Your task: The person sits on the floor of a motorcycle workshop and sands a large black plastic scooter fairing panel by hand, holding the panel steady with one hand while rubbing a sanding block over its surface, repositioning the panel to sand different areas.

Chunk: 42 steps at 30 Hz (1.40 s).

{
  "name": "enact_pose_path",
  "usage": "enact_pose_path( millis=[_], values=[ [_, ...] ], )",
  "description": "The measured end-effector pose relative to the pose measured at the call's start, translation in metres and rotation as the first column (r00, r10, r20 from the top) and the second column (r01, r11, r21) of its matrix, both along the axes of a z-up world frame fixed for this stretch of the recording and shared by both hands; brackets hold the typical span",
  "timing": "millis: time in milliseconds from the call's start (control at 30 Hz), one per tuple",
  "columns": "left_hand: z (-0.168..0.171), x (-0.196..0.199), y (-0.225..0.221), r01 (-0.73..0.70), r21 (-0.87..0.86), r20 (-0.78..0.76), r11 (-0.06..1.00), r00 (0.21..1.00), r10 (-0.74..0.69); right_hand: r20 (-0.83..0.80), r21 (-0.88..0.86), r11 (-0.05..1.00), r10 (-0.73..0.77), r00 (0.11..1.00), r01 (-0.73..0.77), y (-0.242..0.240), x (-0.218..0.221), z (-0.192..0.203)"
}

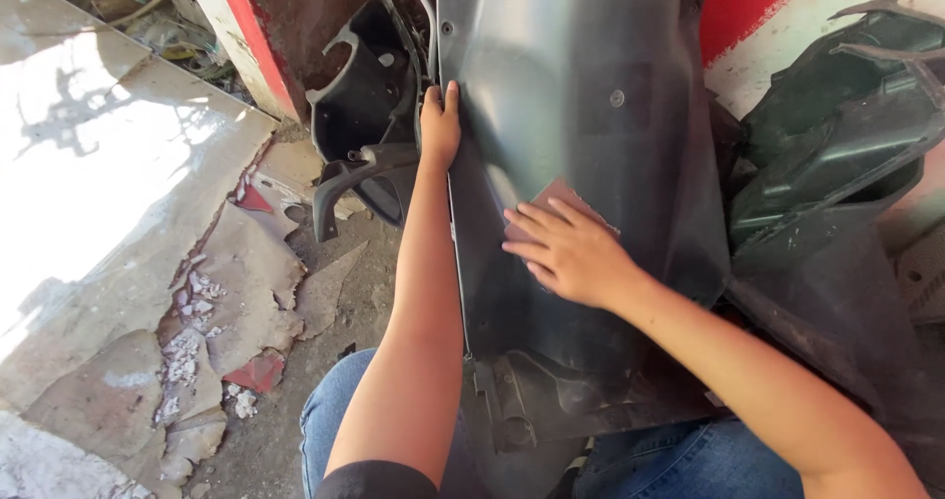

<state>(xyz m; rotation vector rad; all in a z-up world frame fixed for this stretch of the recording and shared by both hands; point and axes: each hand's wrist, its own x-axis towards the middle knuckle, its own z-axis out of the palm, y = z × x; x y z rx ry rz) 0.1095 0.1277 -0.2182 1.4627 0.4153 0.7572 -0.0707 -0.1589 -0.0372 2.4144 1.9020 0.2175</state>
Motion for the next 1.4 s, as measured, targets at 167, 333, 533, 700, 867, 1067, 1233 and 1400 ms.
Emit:
enact_pose_path(
  millis=[167, 333, 533, 700, 867, 1067, 1233, 1400],
  values=[
    [-0.001, -0.001, -0.004, -0.064, 0.056, 0.051, 0.996, 0.997, 0.061, 0.103, 0.234, 0.961, -0.174, 0.979, 0.146, 0.015, 0.044, 0.07],
    [0.034, -0.034, -0.001, -0.032, 0.106, -0.07, 0.994, 0.997, 0.04, 0.035, 0.223, 0.969, -0.118, 0.992, 0.108, 0.019, 0.0, 0.041],
    [0.051, -0.05, -0.005, -0.022, 0.154, -0.161, 0.988, 0.986, 0.047, -0.153, -0.111, 0.984, 0.125, 0.98, -0.143, 0.013, 0.02, 0.049],
    [0.059, -0.053, -0.004, -0.038, 0.198, -0.186, 0.979, 0.98, 0.076, 0.214, 0.166, 0.982, -0.124, 0.969, 0.089, 0.022, 0.011, 0.047],
    [0.058, -0.052, -0.003, -0.033, 0.202, -0.205, 0.979, 0.976, 0.075, -0.018, -0.06, 0.99, 0.13, 0.991, -0.13, 0.014, 0.033, 0.045],
    [0.035, -0.034, 0.0, -0.129, 0.303, -0.123, 0.944, 0.977, 0.173, 0.164, 0.184, 0.98, -0.104, 0.981, 0.073, 0.016, 0.029, 0.047],
    [0.061, -0.051, -0.003, -0.034, 0.189, -0.183, 0.981, 0.981, 0.069, -0.073, -0.23, 0.962, 0.13, 0.989, -0.143, 0.001, 0.028, 0.032],
    [0.048, -0.041, -0.001, -0.105, 0.253, -0.099, 0.962, 0.986, 0.133, 0.22, 0.245, 0.962, -0.174, 0.96, 0.118, 0.013, 0.06, 0.07]
  ],
)
